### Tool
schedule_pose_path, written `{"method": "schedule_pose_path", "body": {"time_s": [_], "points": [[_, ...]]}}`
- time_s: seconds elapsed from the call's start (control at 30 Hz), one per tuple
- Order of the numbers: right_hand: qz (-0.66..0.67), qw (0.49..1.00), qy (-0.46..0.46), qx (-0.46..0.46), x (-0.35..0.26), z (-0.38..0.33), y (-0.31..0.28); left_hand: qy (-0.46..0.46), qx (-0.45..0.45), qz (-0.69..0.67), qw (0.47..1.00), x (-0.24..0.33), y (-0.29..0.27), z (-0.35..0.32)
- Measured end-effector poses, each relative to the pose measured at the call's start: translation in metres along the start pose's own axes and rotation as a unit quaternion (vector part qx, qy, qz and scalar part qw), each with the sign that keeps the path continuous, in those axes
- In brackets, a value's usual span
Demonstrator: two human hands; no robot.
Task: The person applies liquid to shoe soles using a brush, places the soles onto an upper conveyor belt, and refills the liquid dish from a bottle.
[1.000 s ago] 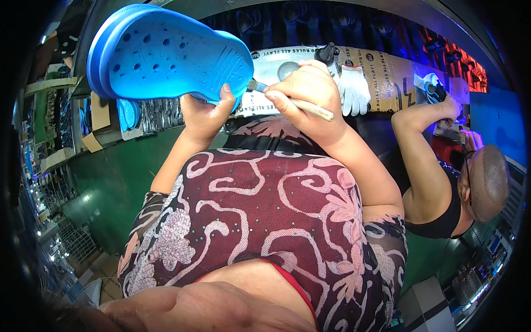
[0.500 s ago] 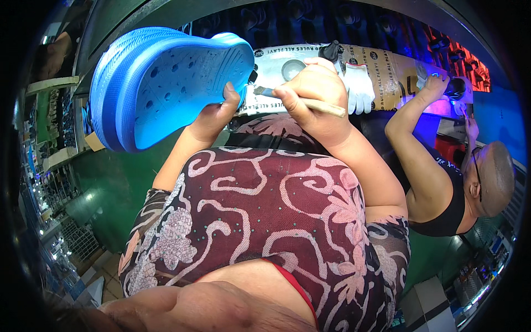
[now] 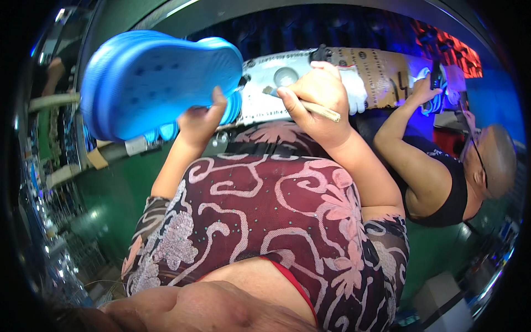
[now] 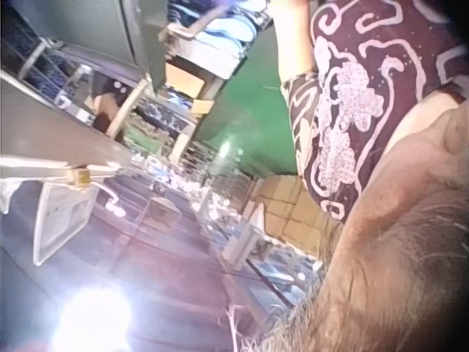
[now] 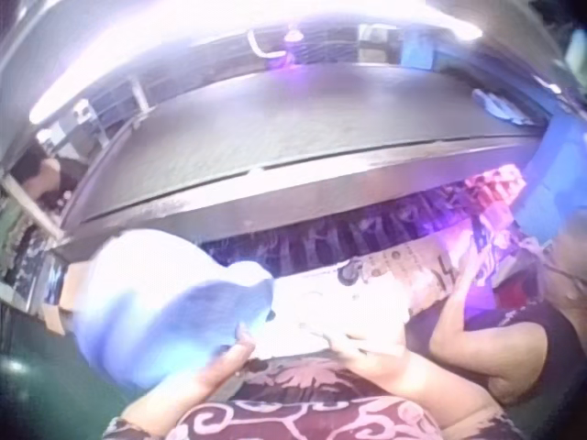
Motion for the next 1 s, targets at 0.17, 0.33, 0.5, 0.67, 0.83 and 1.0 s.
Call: {"method": "schedule_pose_path", "body": {"time_s": [0.17, 0.33, 0.5, 0.67, 0.83, 1.0], "points": [[-0.007, 0.994, 0.094, 0.045, 0.023, -0.045, -0.027, -0.185, -0.141, -0.353, 0.906, 0.020, -0.002, 0.034], [-0.028, 0.965, 0.252, 0.072, 0.007, -0.082, -0.042, -0.328, -0.540, -0.446, 0.634, 0.046, 0.035, 0.042], [-0.063, 0.939, 0.304, 0.149, 0.015, -0.082, -0.060, -0.134, -0.662, -0.470, 0.568, 0.139, 0.150, 0.176], [-0.054, 0.923, 0.329, 0.192, 0.028, -0.099, -0.060, -0.341, -0.421, -0.622, 0.565, 0.177, 0.220, 0.291], [-0.020, 0.897, 0.361, 0.253, 0.042, -0.112, -0.053, -0.251, -0.462, -0.586, 0.616, 0.150, 0.180, 0.221], [0.080, 0.876, 0.401, 0.257, 0.056, -0.115, -0.030, -0.169, -0.315, -0.226, 0.906, -0.065, 0.113, 0.126]]}}
Point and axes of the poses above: each hand's wrist, its own z-axis towards the middle knuckle, its own y-axis out of the palm, x = y × z, the point moved 6 cm from there along z, towards the middle knuckle, and after that the axes turned 14 degrees about -y, right-handed, at the moved point
